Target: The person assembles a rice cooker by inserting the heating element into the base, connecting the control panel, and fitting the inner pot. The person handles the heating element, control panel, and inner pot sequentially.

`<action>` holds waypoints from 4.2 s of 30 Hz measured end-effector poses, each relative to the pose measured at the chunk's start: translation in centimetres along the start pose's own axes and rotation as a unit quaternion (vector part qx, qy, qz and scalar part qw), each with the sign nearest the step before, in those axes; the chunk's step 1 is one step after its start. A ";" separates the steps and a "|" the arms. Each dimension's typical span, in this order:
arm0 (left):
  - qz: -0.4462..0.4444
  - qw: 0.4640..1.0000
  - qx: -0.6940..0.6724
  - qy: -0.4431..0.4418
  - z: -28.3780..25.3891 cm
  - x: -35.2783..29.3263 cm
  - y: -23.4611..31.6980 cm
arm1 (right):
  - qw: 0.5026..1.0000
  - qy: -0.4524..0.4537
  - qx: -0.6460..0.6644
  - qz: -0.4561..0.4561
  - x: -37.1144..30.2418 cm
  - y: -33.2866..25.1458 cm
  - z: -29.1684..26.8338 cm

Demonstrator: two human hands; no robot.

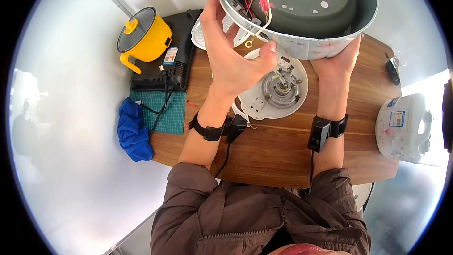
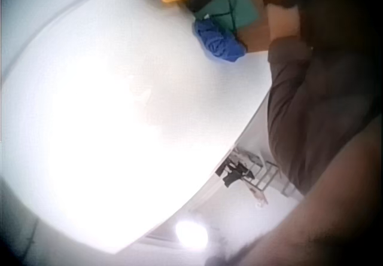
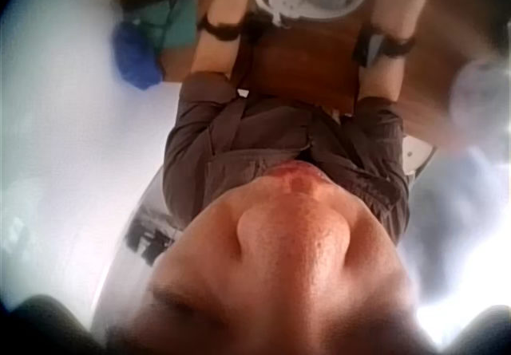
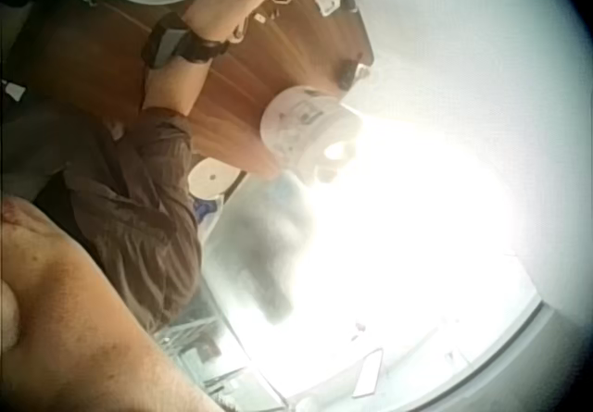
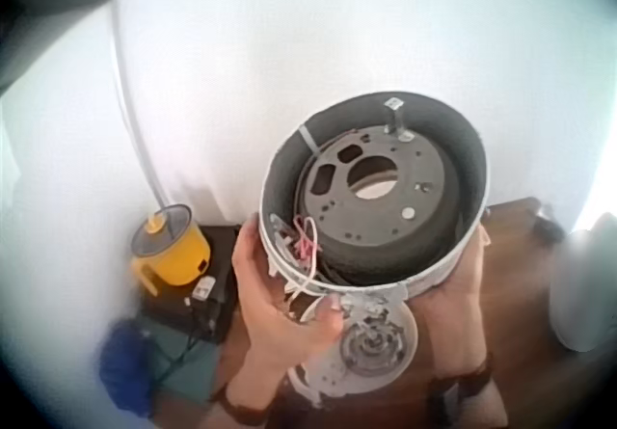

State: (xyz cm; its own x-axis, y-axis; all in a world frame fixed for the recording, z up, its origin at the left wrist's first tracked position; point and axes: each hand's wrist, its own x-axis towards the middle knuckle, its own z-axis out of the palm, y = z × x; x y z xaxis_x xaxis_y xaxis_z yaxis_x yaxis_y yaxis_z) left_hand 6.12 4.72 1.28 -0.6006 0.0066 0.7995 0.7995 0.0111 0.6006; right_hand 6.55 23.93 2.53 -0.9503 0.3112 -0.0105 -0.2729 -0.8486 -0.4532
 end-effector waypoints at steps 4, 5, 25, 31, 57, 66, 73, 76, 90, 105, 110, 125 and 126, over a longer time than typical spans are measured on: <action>-0.004 1.000 0.017 -0.006 -0.3 0.2 0.4 | 1.000 0.020 -0.024 -0.003 -0.5 0.1 0.8; -0.008 1.000 0.021 -0.007 -0.4 0.2 0.5 | 0.999 0.022 -0.023 -0.002 -0.5 0.2 0.9; -0.036 0.998 0.053 0.001 -0.9 0.2 -0.6 | 0.999 0.009 0.039 0.023 1.0 0.9 -1.3; -0.044 0.997 0.051 -0.024 -1.0 0.3 0.0 | 1.000 0.005 0.009 -0.006 0.2 0.6 -0.1; -0.052 0.991 -0.120 0.003 -3.2 2.0 0.1 | 0.999 0.028 0.031 0.000 1.4 -0.3 -1.5; -0.231 0.874 -0.426 0.027 -3.1 2.1 0.5 | 0.998 0.051 0.040 0.016 1.6 -0.9 -2.0; -0.278 0.828 -0.485 0.041 -2.6 2.1 1.1 | 0.997 0.075 0.032 -0.001 1.0 -1.1 -1.1; -0.279 0.832 -0.477 0.043 -2.6 2.2 1.3 | 0.997 0.066 0.031 0.000 1.0 -1.1 -1.2; -0.080 0.988 0.059 -0.116 -6.2 2.2 1.8 | 0.995 0.099 -0.009 -0.008 1.3 -1.4 -2.1; -0.055 0.987 0.085 -0.121 -9.8 -4.6 0.5 | 0.992 0.086 -0.087 0.020 -1.6 -0.5 -6.3; -0.086 0.989 0.026 -0.117 -10.2 -8.3 -0.2 | 0.991 0.083 -0.101 -0.020 -4.2 -0.6 -7.6; -0.108 0.978 -0.073 -0.162 -8.4 -7.2 -1.3 | 0.988 0.110 -0.089 -0.052 -4.7 -2.5 -10.2; -0.140 0.972 -0.097 -0.163 -7.8 -6.4 -1.2 | 0.990 0.106 -0.078 -0.052 -4.5 -2.6 -9.6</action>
State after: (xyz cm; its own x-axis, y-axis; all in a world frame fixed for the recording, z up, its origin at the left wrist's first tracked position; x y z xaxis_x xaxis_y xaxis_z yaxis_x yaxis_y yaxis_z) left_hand 8.98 -3.19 -4.46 -0.7394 0.3476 0.5765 0.5706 -0.1309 0.8107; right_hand 12.93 28.81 -4.78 -0.8605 0.4910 -0.1358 -0.3259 -0.7354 -0.5941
